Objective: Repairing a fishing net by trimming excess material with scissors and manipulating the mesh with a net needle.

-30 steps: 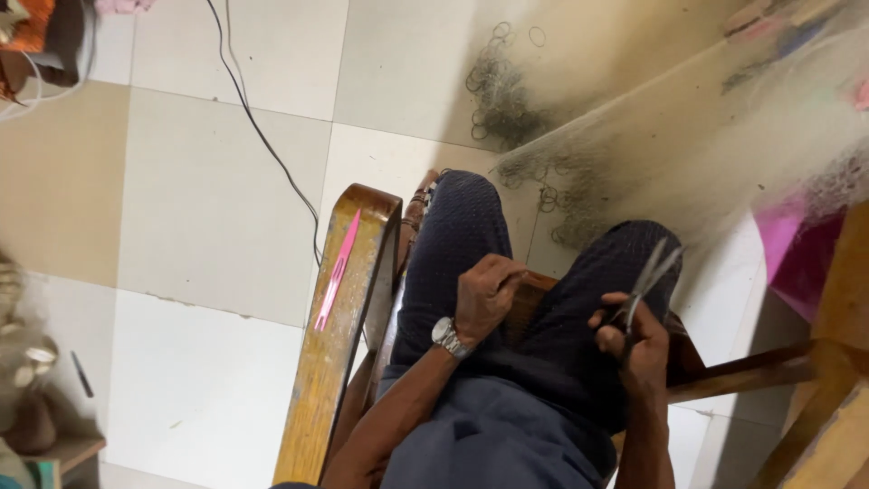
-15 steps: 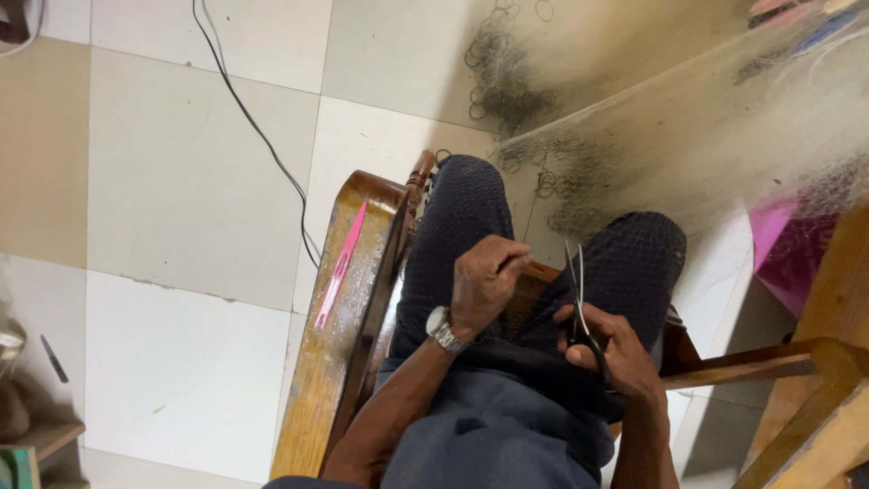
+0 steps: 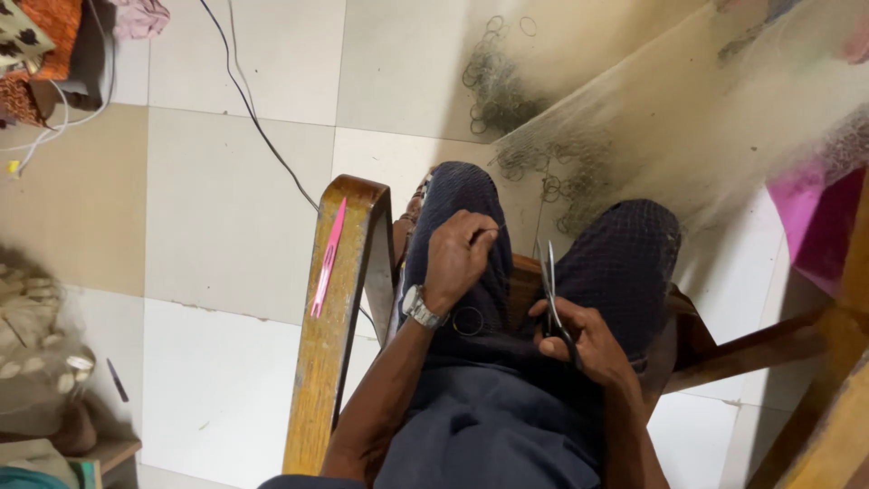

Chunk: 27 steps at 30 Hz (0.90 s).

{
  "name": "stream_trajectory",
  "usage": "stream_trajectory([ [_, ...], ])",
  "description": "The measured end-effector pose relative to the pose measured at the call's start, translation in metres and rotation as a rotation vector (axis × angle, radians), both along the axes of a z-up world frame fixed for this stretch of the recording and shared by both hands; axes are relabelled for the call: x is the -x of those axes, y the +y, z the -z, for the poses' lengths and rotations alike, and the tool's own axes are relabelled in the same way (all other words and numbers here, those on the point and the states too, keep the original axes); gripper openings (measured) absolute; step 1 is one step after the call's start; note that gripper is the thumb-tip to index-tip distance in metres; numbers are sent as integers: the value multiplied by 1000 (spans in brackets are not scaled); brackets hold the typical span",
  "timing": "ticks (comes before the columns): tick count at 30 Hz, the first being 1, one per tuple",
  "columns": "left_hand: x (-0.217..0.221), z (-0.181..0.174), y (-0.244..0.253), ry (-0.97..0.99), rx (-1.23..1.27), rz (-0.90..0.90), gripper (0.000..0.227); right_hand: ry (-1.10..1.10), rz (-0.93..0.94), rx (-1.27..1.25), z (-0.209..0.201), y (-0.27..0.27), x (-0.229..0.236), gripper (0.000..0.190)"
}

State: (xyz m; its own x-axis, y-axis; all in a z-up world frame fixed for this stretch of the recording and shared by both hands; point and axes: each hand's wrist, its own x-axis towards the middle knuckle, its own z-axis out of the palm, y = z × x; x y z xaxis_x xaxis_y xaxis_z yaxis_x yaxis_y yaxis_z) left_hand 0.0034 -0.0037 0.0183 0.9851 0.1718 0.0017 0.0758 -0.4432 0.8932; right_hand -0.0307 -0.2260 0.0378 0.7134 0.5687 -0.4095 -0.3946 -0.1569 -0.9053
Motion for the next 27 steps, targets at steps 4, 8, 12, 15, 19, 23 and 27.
stream_trajectory([
  [4,-2,-16,-5,-44,206,-18,7,29,-21,-62,12,-8,6,41],
  [8,1,-29,-12,-72,313,-14,9,51,-20,-91,7,-10,7,41],
  [12,12,-34,-20,-139,253,10,12,38,18,-67,-6,-7,3,44],
  [15,22,-13,-28,-165,241,25,8,2,29,17,-10,-2,-2,44],
  [19,32,16,-35,-208,189,-9,8,-5,-10,77,-13,-2,0,40],
  [23,34,21,-35,-246,117,24,10,9,-22,149,-8,-5,-2,39],
  [27,32,18,-31,-269,133,25,8,-43,179,208,15,-4,3,43],
])
